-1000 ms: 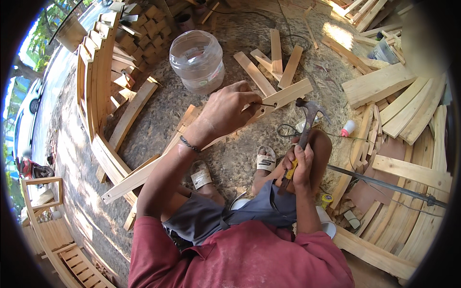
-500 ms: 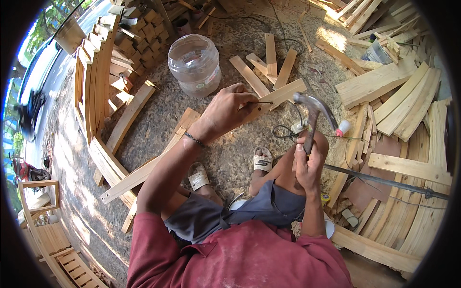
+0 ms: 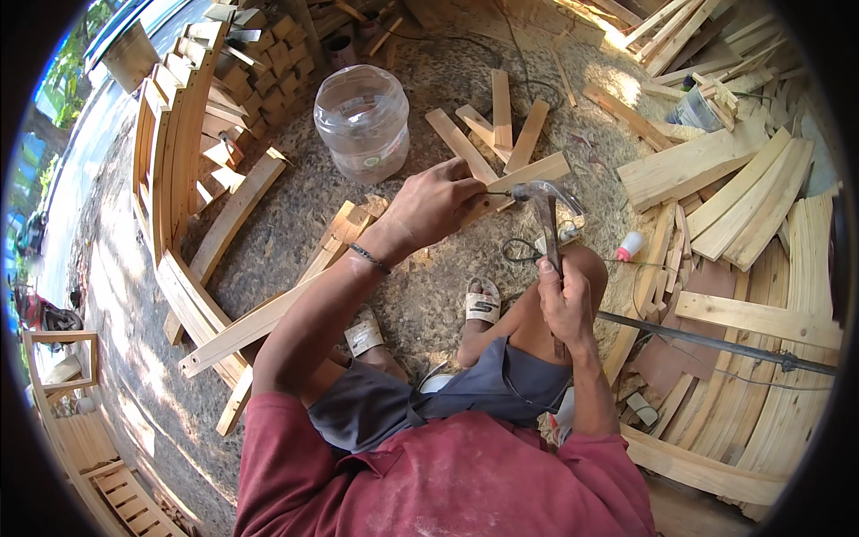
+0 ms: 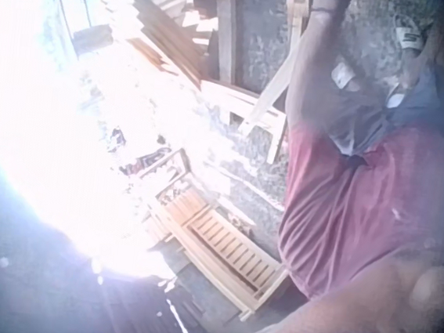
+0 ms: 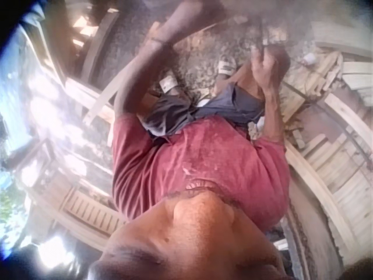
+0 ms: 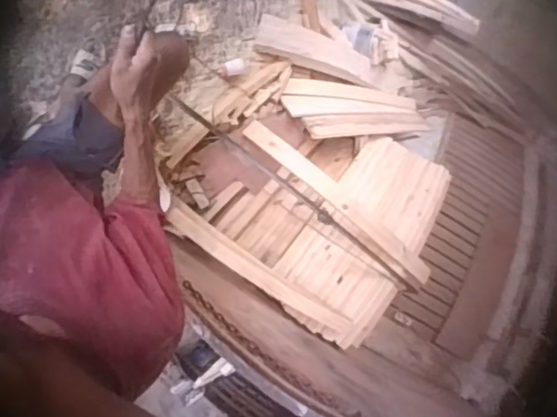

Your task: The person assembles wooden furniture parts by drilling holes, hammering nails into a curved frame, and applying glue to joint pieces.

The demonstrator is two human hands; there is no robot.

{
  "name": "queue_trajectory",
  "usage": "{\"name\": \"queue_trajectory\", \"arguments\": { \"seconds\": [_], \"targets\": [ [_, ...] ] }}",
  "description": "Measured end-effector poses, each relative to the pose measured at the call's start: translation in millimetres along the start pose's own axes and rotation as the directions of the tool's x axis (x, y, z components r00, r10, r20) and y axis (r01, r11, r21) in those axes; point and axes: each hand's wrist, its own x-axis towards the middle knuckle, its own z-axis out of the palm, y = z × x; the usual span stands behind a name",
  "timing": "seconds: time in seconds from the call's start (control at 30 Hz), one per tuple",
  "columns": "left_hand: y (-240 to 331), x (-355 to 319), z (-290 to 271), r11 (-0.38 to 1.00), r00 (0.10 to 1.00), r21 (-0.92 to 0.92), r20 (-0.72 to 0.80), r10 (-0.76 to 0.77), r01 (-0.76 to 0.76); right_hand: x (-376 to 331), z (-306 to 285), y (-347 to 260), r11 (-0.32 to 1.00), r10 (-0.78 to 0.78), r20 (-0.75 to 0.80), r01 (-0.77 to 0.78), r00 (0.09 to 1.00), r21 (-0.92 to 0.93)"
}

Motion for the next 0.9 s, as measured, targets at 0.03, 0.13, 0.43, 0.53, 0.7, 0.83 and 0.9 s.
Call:
{"name": "queue_trajectory", "arguments": {
  "seconds": [0.03,0.13,0.43,0.53,0.7,0.83,0.9],
  "targets": [
    [0,-1,1,1.0,1.0,0.016,0.001,0.003,-0.003,0,0,-2,0.998,0.039,0.005,-0.039,0.999,0.047],
    [3,-1,0,0.999,0.999,0.039,0.029,-0.021,0.02,-2,2,-9,0.996,0.0,-0.05,0.005,0.999,0.094],
    [2,-2,1,0.989,1.0,0.148,0.027,0.001,-0.005,-1,10,-18,0.995,0.043,0.008,-0.043,0.999,-0.09],
    [0,-2,6,0.988,1.0,0.154,-0.01,0.03,-0.028,3,4,-22,0.994,0.087,0.009,-0.086,0.996,-0.072],
    [0,-3,4,0.982,0.999,0.184,-0.018,0.032,-0.028,13,-22,-38,0.968,-0.199,-0.14,0.217,0.97,0.126],
    [-1,-3,8,0.981,0.999,0.19,-0.021,0.046,-0.041,-5,-67,-93,0.805,-0.41,-0.422,0.539,0.808,0.248],
    [-1,-4,7,0.98,0.999,0.198,-0.013,0.035,-0.031,-6,-80,-113,0.624,-0.526,-0.56,0.738,0.639,0.257]
  ]
}}
